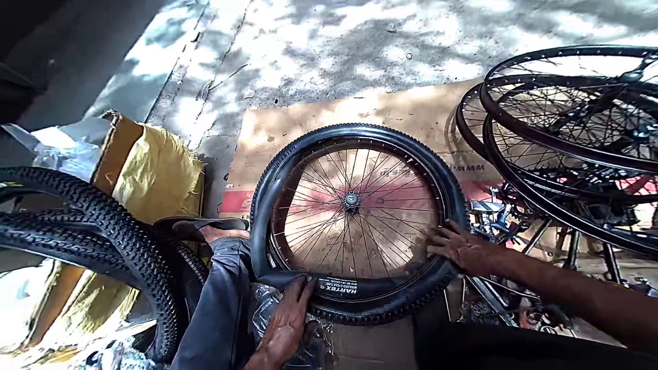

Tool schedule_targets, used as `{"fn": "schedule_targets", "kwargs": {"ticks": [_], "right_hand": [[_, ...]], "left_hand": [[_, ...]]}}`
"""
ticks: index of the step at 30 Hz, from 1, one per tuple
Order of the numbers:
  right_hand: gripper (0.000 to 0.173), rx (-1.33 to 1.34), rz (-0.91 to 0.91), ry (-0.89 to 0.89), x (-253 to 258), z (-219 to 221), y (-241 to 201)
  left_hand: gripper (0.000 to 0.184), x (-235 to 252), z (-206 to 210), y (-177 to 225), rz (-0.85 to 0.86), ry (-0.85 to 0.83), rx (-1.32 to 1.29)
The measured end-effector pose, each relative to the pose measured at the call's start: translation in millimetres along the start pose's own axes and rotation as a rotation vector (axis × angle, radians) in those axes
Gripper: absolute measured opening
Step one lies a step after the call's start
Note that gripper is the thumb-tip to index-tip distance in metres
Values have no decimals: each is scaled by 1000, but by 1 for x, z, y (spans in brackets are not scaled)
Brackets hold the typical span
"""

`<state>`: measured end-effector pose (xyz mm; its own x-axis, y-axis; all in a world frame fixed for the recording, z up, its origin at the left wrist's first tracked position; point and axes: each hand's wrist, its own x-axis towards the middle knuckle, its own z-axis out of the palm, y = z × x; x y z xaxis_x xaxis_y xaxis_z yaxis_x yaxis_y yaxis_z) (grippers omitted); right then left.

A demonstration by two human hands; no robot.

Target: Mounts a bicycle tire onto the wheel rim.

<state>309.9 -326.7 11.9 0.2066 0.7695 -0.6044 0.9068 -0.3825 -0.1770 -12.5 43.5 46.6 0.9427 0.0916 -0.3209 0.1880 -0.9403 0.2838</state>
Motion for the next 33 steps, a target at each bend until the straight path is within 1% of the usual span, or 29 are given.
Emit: {"fn": "schedule_targets", "kwargs": {"ticks": [2,3,4,6,7,8,11,12,13,15,18,20,22,25,27,28,29,30,33], "right_hand": [[104,9,130,-94,3,-24,-22],[112,63,119,-79,5,-36,-42],[116,162,50,7,6,-43,-65],[118,281,-149,204,13,-38,-106],[121,304,-209,247,18,-32,-117],[122,303,-222,259,20,-30,-121],[112,231,-200,258,20,-39,-112],[107,238,-208,244,19,-45,-110],[102,256,-219,221,18,-50,-108],[94,289,-238,178,20,-62,-106],[82,319,-280,157,28,-69,-105],[74,338,-307,142,32,-70,-109],[73,359,-304,87,35,-76,-110],[72,377,-287,34,36,-79,-110],[66,389,-278,9,31,-79,-108],[61,399,-277,7,29,-79,-106],[59,413,-272,-10,27,-78,-105],[61,427,-261,-33,25,-78,-105],[74,444,-254,3,27,-68,-105]], "left_hand": [[115,16,13,20,-22,-39,-43],[120,25,20,30,-31,-33,-57],[123,32,24,38,-40,-23,-60],[122,37,21,53,-59,-33,-42],[119,38,15,59,-62,-35,-32],[117,39,9,65,-63,-28,-25],[124,47,-13,78,-91,-65,-20],[123,50,-17,80,-92,-88,-17],[118,52,-21,81,-78,-102,-8],[100,55,-29,85,-24,-97,63],[72,53,-26,88,63,0,144],[65,49,-15,84,39,-32,100],[64,47,-8,84,21,-65,56],[62,48,-13,92,23,-44,155],[64,51,-20,93,69,18,192],[65,53,-25,91,108,20,176],[66,53,-29,89,147,-1,142],[67,53,-30,88,168,-43,105],[62,63,-29,87,139,-253,27]]}}
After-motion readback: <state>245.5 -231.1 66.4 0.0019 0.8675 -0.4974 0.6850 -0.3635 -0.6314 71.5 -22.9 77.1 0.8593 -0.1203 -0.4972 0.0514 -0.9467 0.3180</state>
